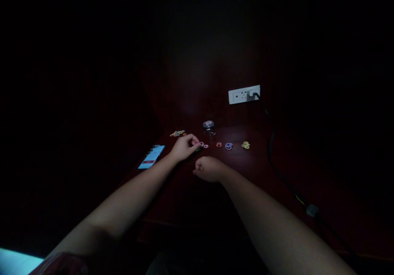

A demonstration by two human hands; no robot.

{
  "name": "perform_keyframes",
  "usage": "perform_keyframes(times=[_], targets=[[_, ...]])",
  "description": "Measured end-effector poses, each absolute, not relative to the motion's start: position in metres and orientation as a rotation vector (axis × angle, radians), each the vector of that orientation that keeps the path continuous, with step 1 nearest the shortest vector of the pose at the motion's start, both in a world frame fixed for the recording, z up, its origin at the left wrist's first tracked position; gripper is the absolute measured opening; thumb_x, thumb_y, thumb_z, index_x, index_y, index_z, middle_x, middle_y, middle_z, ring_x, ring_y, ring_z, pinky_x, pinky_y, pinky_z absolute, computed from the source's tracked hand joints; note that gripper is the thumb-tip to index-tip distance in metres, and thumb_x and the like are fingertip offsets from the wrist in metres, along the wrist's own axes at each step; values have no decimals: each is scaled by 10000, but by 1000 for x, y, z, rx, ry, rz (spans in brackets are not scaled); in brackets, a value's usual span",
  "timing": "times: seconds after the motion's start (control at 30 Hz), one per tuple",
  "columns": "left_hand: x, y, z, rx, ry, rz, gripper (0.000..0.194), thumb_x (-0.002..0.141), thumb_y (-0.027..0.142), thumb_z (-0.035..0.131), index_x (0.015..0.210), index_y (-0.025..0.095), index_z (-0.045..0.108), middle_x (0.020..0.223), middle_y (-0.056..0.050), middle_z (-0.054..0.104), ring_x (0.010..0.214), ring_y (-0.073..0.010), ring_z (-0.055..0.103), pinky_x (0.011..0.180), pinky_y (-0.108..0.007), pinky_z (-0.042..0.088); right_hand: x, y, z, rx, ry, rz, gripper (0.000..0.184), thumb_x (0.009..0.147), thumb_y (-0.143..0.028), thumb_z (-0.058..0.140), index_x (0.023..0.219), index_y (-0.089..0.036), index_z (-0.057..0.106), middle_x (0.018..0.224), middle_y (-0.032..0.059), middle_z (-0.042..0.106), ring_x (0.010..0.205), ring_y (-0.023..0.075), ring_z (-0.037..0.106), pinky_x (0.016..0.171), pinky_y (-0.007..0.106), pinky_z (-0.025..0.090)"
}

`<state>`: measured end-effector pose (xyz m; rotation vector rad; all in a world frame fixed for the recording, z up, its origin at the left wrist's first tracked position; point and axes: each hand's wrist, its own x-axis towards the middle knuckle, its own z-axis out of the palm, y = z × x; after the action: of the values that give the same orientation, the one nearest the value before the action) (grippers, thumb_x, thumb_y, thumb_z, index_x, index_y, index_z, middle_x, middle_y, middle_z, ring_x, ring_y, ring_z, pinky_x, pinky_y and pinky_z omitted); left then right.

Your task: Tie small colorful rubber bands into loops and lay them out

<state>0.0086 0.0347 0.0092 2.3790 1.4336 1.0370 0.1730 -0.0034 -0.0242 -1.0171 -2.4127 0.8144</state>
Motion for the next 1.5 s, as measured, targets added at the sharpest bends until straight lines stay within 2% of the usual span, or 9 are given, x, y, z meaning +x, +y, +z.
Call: perform_keyframes(times=[0.2, 0.3, 0.47, 0.63, 0.8, 0.93, 1.13, 1.5], targets=[[23, 72, 35, 2959, 1510, 447, 127, 787, 291, 597, 842, 185, 638, 842, -56, 660, 828, -194, 593, 727, -274, 432, 173, -5, -20, -1035, -2443, 795, 140, 781, -279, 589, 694, -171, 609, 655, -11, 621, 556, 88, 485, 502, 207, 298], [28, 85, 39, 3068, 1415, 130, 134, 793, 270, 576, 884, 196, 641, 901, -48, 666, 881, -189, 596, 747, -258, 421, 174, -5, -19, -1046, -2462, 784, 134, 784, -281, 587, 712, -172, 617, 676, -11, 632, 563, 85, 488, 507, 206, 296], [30, 99, 32, 3152, 1196, -133, 150, 806, 320, 567, 844, 205, 656, 883, -34, 675, 867, -180, 600, 722, -250, 403, 173, -6, -19, -1054, -2476, 777, 129, 783, -281, 586, 710, -178, 608, 685, -11, 634, 565, 87, 495, 500, 207, 288], [28, 103, 28, 3144, 1185, -216, 125, 770, 298, 592, 830, 209, 657, 836, -32, 681, 823, -175, 607, 684, -246, 400, 173, -5, -19, -1055, -2482, 767, 125, 787, -290, 585, 728, -183, 613, 698, -11, 639, 573, 87, 499, 499, 207, 282], [22, 103, 35, 3200, 1157, -95, 259, 736, 380, 592, 918, 199, 633, 907, -50, 674, 836, -191, 604, 738, -264, 426, 174, -4, -22, -1055, -2490, 772, 128, 794, -297, 577, 742, -185, 613, 709, -10, 643, 576, 86, 503, 496, 203, 286], [19, 106, 34, 3172, 1221, -162, 311, 706, 391, 590, 956, 218, 654, 924, -55, 684, 876, -218, 607, 769, -289, 444, 175, -4, -24, -1061, -2496, 782, 130, 793, -300, 575, 746, -186, 615, 706, -8, 643, 576, 87, 507, 493, 201, 286], [21, 106, 27, 3095, 1385, -308, 292, 666, 322, 607, 934, 247, 695, 912, -47, 705, 929, -223, 606, 795, -285, 454, 175, -3, -23, -1065, -2492, 774, 130, 786, -299, 578, 742, -182, 614, 696, -7, 639, 577, 89, 508, 500, 202, 295], [30, 104, 23, 3076, 1394, -296, 221, 719, 287, 561, 902, 255, 682, 892, -41, 699, 869, -215, 622, 740, -290, 463, 174, -4, -22, -1060, -2484, 782, 128, 786, -295, 576, 740, -180, 610, 696, -7, 638, 577, 90, 508, 502, 204, 300]])
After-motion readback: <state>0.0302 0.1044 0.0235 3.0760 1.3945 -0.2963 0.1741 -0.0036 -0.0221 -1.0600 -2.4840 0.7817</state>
